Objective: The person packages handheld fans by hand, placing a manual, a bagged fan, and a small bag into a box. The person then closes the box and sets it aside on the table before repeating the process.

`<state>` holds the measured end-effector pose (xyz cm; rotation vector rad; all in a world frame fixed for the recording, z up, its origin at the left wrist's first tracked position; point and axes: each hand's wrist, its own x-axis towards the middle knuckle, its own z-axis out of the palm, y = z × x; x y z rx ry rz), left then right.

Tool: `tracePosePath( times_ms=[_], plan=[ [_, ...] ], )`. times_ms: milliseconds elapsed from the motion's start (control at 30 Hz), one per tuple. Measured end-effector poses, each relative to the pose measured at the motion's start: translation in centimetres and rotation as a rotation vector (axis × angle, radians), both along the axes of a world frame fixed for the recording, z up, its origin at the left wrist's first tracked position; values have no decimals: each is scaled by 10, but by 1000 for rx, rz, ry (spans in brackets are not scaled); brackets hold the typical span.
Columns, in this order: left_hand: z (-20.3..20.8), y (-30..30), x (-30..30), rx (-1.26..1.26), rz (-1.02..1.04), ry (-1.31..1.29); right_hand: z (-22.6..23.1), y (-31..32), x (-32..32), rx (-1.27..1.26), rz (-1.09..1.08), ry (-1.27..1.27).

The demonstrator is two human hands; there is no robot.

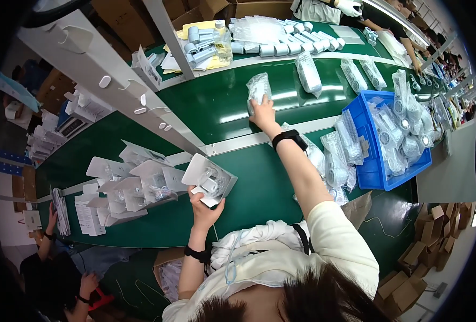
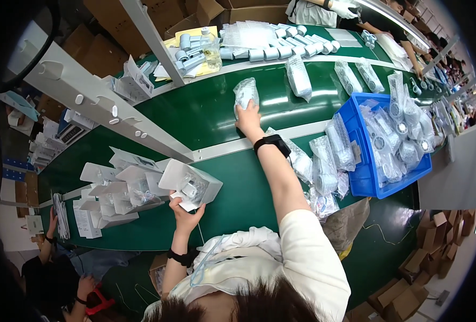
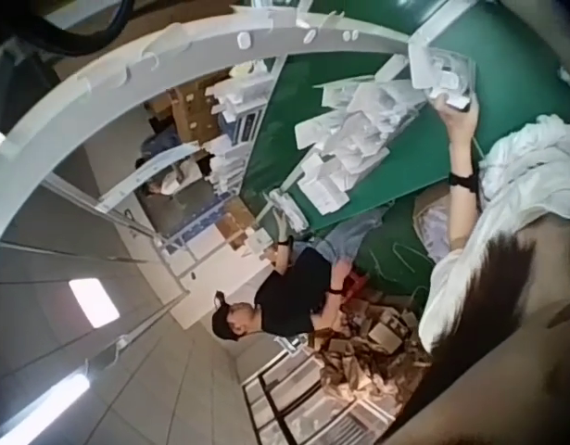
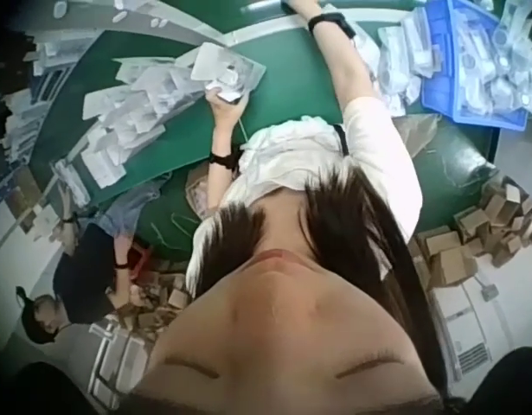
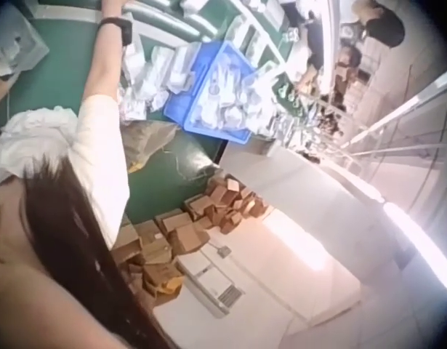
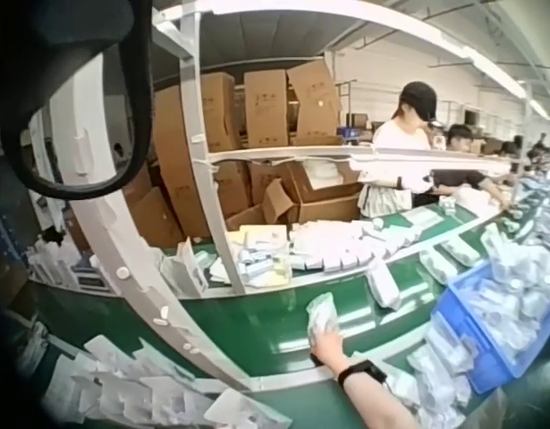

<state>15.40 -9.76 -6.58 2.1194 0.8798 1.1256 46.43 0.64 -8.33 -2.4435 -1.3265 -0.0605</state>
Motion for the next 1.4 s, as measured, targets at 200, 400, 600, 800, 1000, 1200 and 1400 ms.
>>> tracePosePath(
  times_ms=[200,400,600,800,1000,1200,1400],
  plan=[
    [-3,-4,-7,-40,32,-5,14,-71,-56,-122,467,12],
    [-9,5,-10,-95,-11,-65,37,-198,-61,166,479,-74],
    [-13,6,-8,-93,-108,-211,22,-292,-40,-241,28,122],
    [11,3,-7,-45,-245,24,-16,-310,-44,-155,47,-51],
    [55,-8,4,-70,-38,-121,24,-289,-44,139,-89,341],
    [84,0,10,-167,110,223,115,-226,-63,519,0,646],
    [92,18,9,-291,146,181,150,-163,-100,544,858,566]
  ],
)
